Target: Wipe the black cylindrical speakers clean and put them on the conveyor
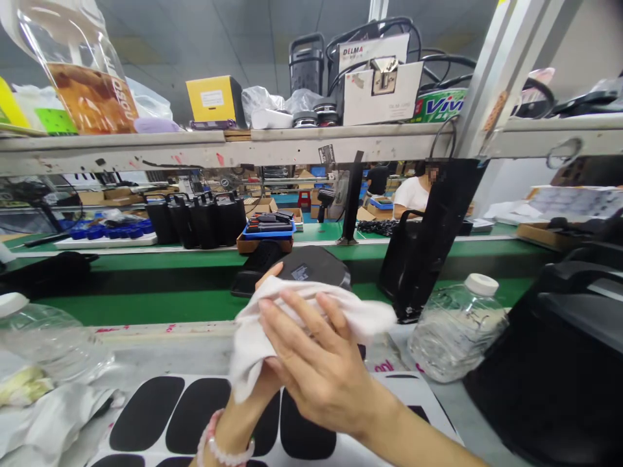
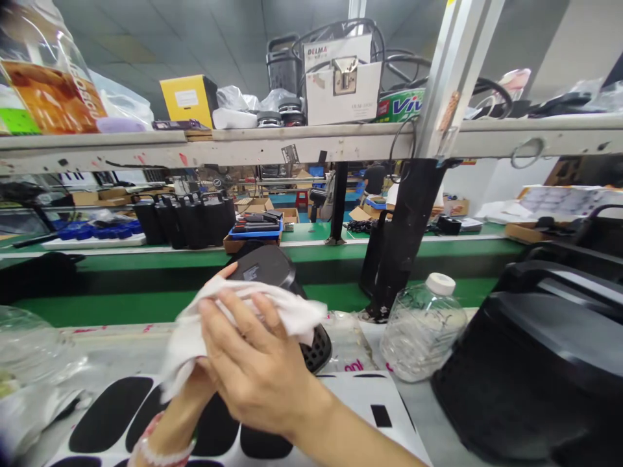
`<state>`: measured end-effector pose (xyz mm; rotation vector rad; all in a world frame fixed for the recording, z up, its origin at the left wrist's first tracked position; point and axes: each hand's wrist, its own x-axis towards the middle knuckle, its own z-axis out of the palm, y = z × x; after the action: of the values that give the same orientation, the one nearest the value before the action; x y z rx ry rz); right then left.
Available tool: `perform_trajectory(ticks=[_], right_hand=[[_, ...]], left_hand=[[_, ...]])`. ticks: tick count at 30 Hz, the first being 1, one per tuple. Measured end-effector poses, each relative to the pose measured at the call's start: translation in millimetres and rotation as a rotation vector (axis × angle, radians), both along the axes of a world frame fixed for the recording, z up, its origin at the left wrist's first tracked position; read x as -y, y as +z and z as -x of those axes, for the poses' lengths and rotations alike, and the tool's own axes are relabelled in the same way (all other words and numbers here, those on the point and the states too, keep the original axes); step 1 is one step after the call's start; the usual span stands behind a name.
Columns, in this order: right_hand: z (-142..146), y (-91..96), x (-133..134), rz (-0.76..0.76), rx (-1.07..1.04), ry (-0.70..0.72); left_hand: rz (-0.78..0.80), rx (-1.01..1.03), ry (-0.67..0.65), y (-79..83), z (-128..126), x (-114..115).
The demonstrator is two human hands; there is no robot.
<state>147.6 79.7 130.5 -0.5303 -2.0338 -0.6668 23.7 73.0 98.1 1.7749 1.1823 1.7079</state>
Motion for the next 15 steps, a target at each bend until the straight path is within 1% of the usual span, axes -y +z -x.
perform_trajectory(ticks=[1,2,3,6,7,8,10,11,12,13,14,15], right_hand=[[2,1.3,0,-0.037,0.07,-0.025],[1,3.3,-1,-0.044,0.084,-0.037],[-1,5.8,-3,-0.026,0.037,-0.036],[-9,13.3,-9,0.125,-0.254,-0.015],[-10,14.9,-10,0.161,-0.302,-0.021],[-10,16.0,-9,0.172,-0.301,-0.025],[-9,17.1,-6,0.133,-0.21,-0.018],[-11,17.7,-5,0.111,-0.175,-0.017],[-14,18.4,-5,0.114,-0.168,-0.019],[-19,19.2,-7,0.149,-0.196,-0.026],[-27,19.8,-10,0.214,-0.252,-0.037],[-35,19.8,-15,0.315,-0.33,-0.053]], left_hand=[[0.023,-0.001,0.023,-2.1,-2,2],[0.042,0.005,0.044,-2.2,-4,2],[0.049,0.014,0.063,-0.3,-6,1],[0.027,0.067,0.091,11.3,-7,-11],[0.021,0.083,0.068,14.7,-6,-15],[0.013,0.09,0.025,17.0,-4,-18],[-0.014,0.092,-0.085,18.3,-1,-19],[-0.025,0.085,-0.112,18.0,-1,-19],[-0.025,0.078,-0.099,17.7,-1,-18],[-0.015,0.077,-0.06,17.8,-2,-16],[0.001,0.083,-0.014,18.4,-3,-14],[0.022,0.091,0.014,19.7,-5,-13]])
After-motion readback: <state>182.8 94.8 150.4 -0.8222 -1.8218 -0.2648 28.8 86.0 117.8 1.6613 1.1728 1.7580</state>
